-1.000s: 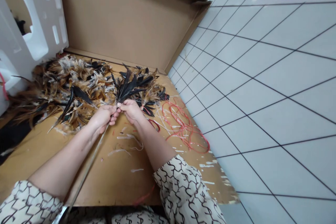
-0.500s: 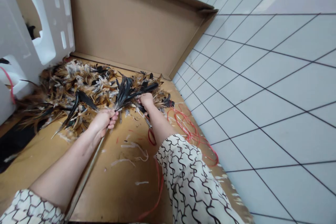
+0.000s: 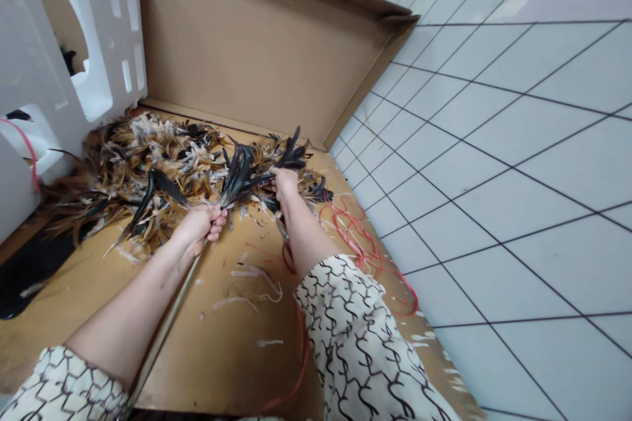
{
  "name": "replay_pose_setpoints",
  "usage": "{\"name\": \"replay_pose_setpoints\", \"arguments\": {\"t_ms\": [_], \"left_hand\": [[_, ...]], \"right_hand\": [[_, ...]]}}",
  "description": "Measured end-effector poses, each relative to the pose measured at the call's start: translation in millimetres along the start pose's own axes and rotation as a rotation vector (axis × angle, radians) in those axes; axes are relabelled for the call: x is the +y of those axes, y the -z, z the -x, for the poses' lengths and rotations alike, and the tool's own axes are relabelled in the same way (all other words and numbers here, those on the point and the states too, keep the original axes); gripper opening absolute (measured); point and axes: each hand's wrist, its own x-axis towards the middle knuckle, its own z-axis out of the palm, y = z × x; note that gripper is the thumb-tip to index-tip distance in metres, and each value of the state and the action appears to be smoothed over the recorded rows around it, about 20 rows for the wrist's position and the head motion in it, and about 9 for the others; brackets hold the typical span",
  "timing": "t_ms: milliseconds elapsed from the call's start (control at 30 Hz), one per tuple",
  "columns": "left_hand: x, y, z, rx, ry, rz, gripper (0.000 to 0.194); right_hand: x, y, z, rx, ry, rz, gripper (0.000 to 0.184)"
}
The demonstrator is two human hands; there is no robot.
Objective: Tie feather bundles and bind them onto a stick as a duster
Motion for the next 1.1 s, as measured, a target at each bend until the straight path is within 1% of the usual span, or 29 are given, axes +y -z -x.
{"name": "replay_pose_setpoints", "arguments": {"t_ms": [133, 267, 333, 367, 433, 500, 533, 567, 667, 733, 900, 1000, 1100], "left_hand": [[-1, 1.1, -1, -0.008, 0.007, -0.007, 0.02], [-2, 3.6, -1, -0.02, 0.004, -0.011, 0.019], [-2, 4.3, 0, -0.015, -0.018, -0.017, 0.019], [-2, 4.4, 0, -0.009, -0.028, -0.023, 0.02], [-3, 3.8, 1, 0.002, -0.038, -0.038, 0.021], [-5, 2.3, 2, 0.008, -0.037, -0.052, 0.022], [-6, 1.2, 2, 0.009, -0.038, -0.06, 0.022], [-7, 0.1, 2, 0.006, -0.041, -0.072, 0.023], [-10, -3.0, 3, -0.006, -0.05, -0.107, 0.023], [-10, -4.4, 3, -0.007, -0.048, -0.111, 0.023], [-10, -6.0, 5, 0.002, -0.046, -0.092, 0.024], [-11, -7.1, 4, 0.011, -0.04, -0.09, 0.026], [-14, -8.0, 4, 0.026, -0.039, -0.088, 0.025]], "right_hand": [[-18, 26, 15, -0.01, -0.065, -0.263, 0.022], [-26, 54, 42, 0.017, -0.077, -0.436, 0.025], [-26, 60, 62, 0.021, -0.067, -0.496, 0.025], [-25, 60, 73, -0.01, -0.067, -0.527, 0.025], [-22, 52, 97, -0.113, -0.084, -0.544, 0.025], [-18, 36, 120, -0.226, -0.1, -0.52, 0.028], [-16, 27, 129, -0.338, -0.088, -0.48, 0.029], [-14, 18, 137, -0.412, -0.067, -0.442, 0.031], [-11, -5, 149, -0.516, -0.015, -0.382, 0.038], [-10, -12, 149, -0.512, 0.002, -0.355, 0.039], [-4, -17, 141, -0.337, 0.048, -0.249, 0.031], [3, -20, 140, -0.327, 0.03, -0.252, 0.026], [14, -25, 140, -0.308, 0.046, -0.279, 0.023]]}}
